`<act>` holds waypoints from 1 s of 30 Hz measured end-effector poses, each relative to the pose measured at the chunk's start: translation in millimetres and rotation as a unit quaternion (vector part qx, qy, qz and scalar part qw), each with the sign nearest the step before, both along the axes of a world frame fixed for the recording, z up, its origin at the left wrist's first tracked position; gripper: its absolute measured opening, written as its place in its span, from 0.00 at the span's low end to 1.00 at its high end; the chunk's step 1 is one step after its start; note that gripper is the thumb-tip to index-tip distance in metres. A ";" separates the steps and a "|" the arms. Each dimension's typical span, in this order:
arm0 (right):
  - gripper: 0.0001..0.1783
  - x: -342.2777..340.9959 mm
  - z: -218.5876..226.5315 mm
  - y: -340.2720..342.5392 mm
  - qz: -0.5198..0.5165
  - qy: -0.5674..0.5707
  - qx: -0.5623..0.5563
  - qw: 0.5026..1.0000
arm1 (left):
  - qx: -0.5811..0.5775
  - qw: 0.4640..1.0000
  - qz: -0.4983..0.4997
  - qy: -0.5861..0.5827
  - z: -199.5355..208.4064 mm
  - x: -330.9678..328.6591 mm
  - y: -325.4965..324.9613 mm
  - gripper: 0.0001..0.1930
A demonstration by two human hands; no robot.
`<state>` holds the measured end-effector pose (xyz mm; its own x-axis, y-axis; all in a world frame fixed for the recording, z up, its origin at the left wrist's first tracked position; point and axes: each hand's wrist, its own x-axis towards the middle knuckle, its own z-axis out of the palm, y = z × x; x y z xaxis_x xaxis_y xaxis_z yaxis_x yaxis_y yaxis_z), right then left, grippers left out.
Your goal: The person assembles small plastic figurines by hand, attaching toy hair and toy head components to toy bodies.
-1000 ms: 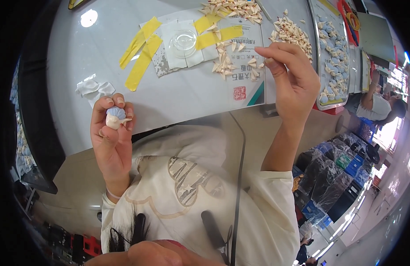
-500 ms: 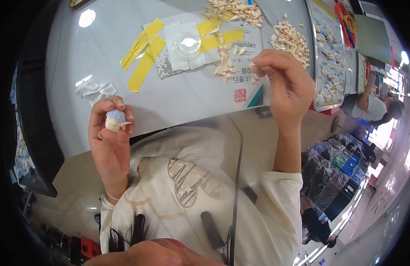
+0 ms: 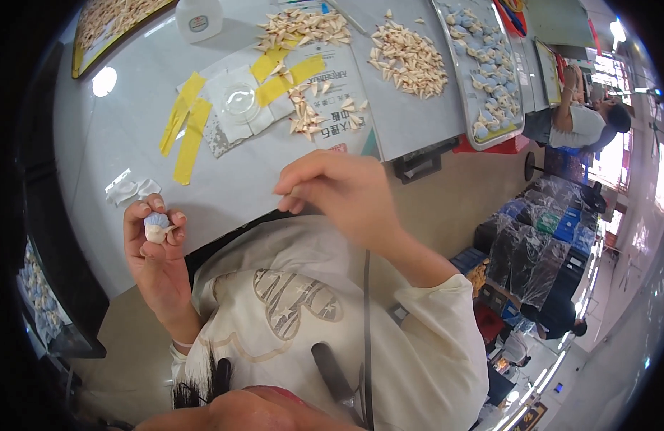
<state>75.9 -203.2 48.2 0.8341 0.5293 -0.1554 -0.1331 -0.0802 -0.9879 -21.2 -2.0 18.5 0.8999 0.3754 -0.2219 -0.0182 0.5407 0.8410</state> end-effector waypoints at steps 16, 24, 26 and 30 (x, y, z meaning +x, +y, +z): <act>0.08 17.3 6.7 -1.4 0.102 0.064 0.024 0.992 | -0.073 0.996 -0.038 -0.017 -3.9 -1.0 1.9 0.20; 0.07 42.3 13.8 9.1 0.049 -0.161 -0.068 0.983 | -0.087 0.989 -0.092 -0.082 -12.1 0.7 6.6 0.20; 0.06 48.3 17.6 17.9 0.010 -0.158 -0.104 0.982 | -0.114 0.986 -0.105 -0.063 -7.8 3.9 6.4 0.20; 0.06 66.8 19.0 34.0 0.052 -0.237 -0.103 0.965 | -0.130 0.985 -0.101 -0.054 -6.8 3.4 8.0 0.20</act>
<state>142.7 -169.2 67.2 0.7821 0.6117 0.1187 0.3479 -0.2706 -0.8976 -17.8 6.0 11.7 0.9742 0.1293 -0.1851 0.0295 0.7399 0.6721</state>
